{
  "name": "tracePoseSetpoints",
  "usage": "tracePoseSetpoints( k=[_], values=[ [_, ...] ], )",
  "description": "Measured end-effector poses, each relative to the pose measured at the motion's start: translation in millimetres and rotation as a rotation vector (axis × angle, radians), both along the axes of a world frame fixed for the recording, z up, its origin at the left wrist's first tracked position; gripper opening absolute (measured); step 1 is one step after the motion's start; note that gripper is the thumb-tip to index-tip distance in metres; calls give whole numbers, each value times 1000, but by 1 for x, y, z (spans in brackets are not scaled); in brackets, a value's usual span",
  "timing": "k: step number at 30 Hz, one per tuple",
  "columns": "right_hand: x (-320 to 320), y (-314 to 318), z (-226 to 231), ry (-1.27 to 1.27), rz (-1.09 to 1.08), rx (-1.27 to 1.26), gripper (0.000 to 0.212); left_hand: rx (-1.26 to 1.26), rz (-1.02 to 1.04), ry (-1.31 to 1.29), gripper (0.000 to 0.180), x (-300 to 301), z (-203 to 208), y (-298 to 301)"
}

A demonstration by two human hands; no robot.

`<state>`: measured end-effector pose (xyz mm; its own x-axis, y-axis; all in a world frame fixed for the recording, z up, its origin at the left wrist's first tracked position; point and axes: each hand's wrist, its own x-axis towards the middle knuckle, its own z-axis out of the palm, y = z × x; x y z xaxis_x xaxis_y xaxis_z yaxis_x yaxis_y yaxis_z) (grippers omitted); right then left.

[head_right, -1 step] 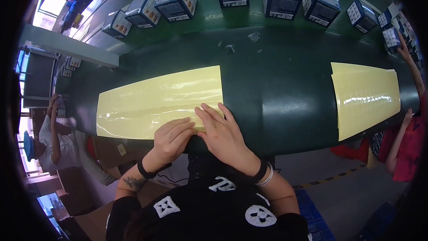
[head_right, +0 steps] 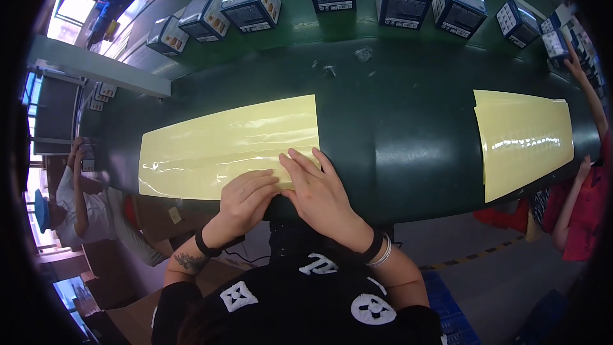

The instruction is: The person peels circular stickers from a yellow backing sheet by hand and presses them onto the top of blue boxes on a conveyor belt, repeating the process for several boxes.

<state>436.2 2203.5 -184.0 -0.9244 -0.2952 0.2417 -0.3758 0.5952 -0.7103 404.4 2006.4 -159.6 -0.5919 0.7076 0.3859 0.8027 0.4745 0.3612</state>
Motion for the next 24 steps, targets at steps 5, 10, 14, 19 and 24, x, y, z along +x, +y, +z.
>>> tracePoseSetpoints(
  k=[5, 10, 14, 19, 24],
  values=[
    [3, 6, -3, 56, 21, 103, 55, 41, 33, -444, 15, -39, 65, 16],
    [5, 12, 1, 33, 22, 101, 54, 68, -98, -177, 18, -165, 92, 94],
    [5, 14, 1, 37, 18, 65, 53, 68, -2, -85, 21, -250, 65, 148],
    [6, 21, 0, 28, 12, 40, 50, 109, 149, 86, 16, -288, 40, 179],
    [7, 27, -2, 32, 10, 23, 48, 157, 195, 201, 12, -296, 27, 184]
  ],
)
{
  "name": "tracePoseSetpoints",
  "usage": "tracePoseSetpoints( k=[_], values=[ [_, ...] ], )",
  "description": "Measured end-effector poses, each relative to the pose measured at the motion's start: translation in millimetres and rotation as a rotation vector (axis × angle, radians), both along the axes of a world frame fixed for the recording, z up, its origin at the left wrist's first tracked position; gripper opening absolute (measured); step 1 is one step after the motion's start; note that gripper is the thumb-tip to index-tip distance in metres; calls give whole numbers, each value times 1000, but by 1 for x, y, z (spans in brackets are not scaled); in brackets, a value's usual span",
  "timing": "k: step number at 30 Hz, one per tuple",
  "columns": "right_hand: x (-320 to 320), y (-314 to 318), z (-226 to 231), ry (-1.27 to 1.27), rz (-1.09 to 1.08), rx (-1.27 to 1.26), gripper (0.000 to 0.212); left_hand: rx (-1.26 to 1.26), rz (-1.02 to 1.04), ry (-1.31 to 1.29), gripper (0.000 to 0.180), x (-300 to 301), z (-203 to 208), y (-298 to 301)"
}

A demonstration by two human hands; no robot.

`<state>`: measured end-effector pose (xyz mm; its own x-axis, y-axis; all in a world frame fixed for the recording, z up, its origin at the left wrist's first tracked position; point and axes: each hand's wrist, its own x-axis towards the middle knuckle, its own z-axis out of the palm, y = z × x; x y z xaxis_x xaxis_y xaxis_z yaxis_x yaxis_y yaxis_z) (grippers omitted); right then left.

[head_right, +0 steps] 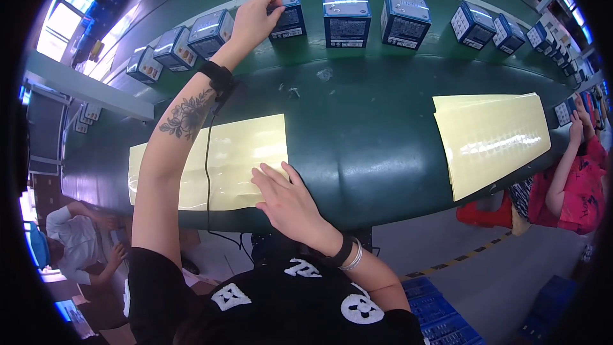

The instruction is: The person peels circular stickers from a yellow backing sheet by hand and presses them onto the top of blue boxes on a conveyor belt, repeating the process for several boxes.

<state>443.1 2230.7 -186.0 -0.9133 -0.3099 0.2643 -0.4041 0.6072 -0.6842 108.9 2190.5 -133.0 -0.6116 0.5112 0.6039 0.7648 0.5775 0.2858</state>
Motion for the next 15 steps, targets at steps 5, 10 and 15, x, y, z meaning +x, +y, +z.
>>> tracePoseSetpoints(
  k=[5, 10, 15],
  values=[
    [2, 6, 0, 3, -1, 3, 47, 50, 3, 121, 16, -2, -6, 2],
    [6, 11, 1, 0, -5, -8, 47, 29, -3, 241, 24, 2, -11, 4],
    [6, 16, 8, 2, -11, 37, 45, -177, 108, 310, 35, -11, -9, -8]
  ],
)
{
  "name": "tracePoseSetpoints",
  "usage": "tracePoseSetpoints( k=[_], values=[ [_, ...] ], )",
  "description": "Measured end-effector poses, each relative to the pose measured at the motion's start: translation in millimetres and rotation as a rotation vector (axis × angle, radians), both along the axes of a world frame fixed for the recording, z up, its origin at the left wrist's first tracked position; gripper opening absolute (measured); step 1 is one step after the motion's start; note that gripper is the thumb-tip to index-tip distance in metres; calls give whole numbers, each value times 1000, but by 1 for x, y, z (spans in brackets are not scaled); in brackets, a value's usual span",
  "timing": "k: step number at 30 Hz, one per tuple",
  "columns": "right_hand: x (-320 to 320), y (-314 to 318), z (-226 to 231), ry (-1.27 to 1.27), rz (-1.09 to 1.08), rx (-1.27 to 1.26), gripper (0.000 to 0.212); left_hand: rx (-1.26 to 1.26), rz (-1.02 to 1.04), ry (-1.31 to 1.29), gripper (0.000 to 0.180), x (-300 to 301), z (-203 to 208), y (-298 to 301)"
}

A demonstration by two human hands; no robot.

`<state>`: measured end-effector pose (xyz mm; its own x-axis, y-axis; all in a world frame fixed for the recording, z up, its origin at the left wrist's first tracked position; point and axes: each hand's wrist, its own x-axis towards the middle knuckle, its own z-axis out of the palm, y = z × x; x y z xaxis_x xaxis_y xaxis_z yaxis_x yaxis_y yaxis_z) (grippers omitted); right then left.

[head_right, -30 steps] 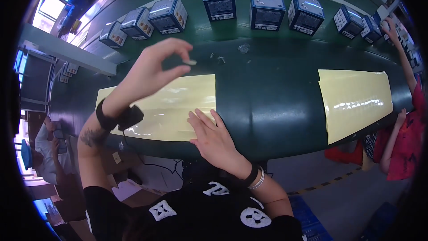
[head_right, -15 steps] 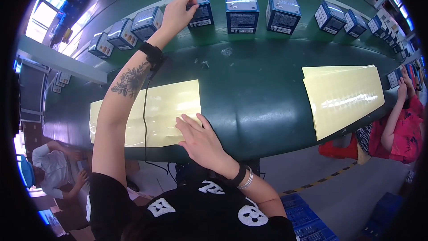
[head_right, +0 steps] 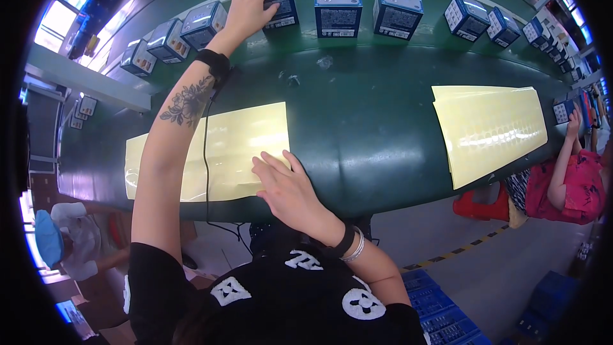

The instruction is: The person peels circular stickers from a yellow backing sheet by hand and presses them onto the top of blue boxes on a conveyor belt, repeating the process for several boxes.

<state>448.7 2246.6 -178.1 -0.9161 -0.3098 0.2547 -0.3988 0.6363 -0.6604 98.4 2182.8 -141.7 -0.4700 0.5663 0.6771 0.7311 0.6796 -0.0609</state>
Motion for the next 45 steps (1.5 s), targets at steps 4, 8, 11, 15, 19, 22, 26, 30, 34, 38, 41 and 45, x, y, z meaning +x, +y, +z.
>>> tracePoseSetpoints(
  k=[4, 8, 11, 15, 19, 22, 26, 30, 34, 38, 41, 45],
  values=[
    [4, 38, 21, -52, -71, 121, 41, 70, 42, -198, 42, 34, 24, -20],
    [28, 96, 36, -130, -166, 281, 39, -223, -260, -651, 47, 196, 70, -71],
    [37, 100, 42, -155, -202, 401, 40, -293, -305, -908, 47, 285, 47, -98],
    [32, 91, 50, -155, -193, 443, 42, -59, -224, -875, 46, 321, -18, -81],
    [25, 77, 36, -116, -188, 352, 44, 14, -249, -831, 43, 330, -35, -56],
    [20, 78, 17, -61, -162, 271, 43, 96, -225, -789, 38, 332, -42, -47],
    [22, 85, 11, 4, -178, 272, 40, 119, -214, -685, 28, 331, -36, -39],
    [26, 88, 3, 112, -183, 275, 34, 147, -220, -640, 20, 332, -36, -33],
    [30, 92, 0, 173, -195, 280, 33, 233, -187, -712, 18, 338, -37, -26],
    [30, 95, 1, 192, -199, 273, 33, 277, -148, -833, 18, 339, -31, -20],
    [30, 100, 2, 184, -171, 267, 31, 255, -123, -854, 19, 337, -19, -12],
    [33, 105, 4, 186, -167, 268, 31, 148, -130, -765, 21, 338, -18, -5]
  ],
)
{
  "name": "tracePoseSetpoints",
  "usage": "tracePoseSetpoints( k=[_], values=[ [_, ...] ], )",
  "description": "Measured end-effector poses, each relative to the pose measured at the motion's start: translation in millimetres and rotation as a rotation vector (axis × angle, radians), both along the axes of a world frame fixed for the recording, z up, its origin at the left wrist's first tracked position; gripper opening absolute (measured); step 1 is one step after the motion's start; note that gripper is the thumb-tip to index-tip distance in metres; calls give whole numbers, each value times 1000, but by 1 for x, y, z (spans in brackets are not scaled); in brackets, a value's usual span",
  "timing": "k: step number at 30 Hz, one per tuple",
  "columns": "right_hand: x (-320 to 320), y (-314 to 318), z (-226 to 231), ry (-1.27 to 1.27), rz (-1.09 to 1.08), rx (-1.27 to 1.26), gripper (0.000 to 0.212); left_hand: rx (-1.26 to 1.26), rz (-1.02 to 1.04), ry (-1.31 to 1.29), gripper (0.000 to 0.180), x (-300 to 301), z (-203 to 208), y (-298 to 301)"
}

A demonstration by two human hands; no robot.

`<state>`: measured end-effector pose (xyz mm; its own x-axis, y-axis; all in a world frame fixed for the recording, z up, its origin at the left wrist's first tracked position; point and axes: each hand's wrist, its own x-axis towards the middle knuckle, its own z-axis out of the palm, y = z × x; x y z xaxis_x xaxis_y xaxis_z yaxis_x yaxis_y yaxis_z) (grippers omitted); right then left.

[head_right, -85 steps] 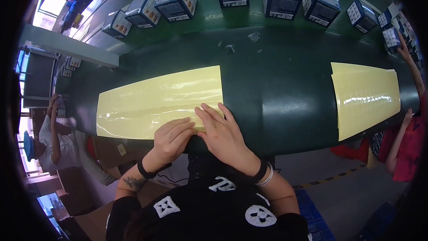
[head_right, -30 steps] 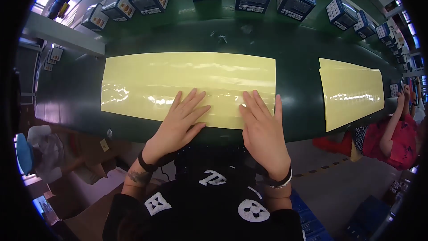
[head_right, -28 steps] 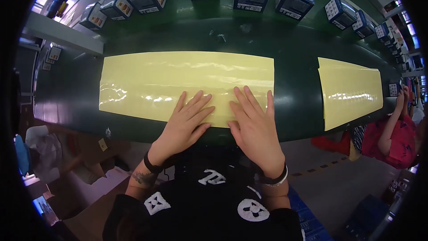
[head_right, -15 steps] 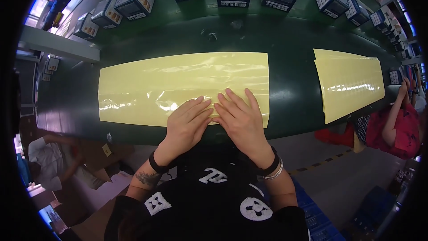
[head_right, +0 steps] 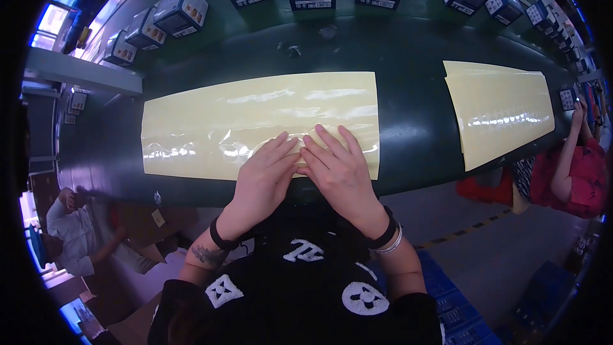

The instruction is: The person peels circular stickers from a yellow backing sheet by hand and presses them onto the top of blue boxes on a conveyor belt, repeating the process for several boxes.

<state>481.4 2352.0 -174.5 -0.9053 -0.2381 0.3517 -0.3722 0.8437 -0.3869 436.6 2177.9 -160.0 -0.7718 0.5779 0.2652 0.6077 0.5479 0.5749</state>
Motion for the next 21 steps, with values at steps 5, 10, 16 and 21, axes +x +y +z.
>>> tracePoseSetpoints(
  k=[5, 10, 16, 21],
  values=[
    [-1, 8, -3, 6, 35, -52, 30, -59, -55, 126, 21, 5, -6, 6],
    [2, 16, 0, -45, 55, -117, 27, -64, -7, 21, 18, 9, 5, 19],
    [2, 31, 4, -111, 114, -150, 32, -77, -46, -25, 14, 7, 12, 24],
    [1, 40, 8, -135, 140, -195, 46, -79, -127, -240, 12, -3, 37, 20]
  ],
)
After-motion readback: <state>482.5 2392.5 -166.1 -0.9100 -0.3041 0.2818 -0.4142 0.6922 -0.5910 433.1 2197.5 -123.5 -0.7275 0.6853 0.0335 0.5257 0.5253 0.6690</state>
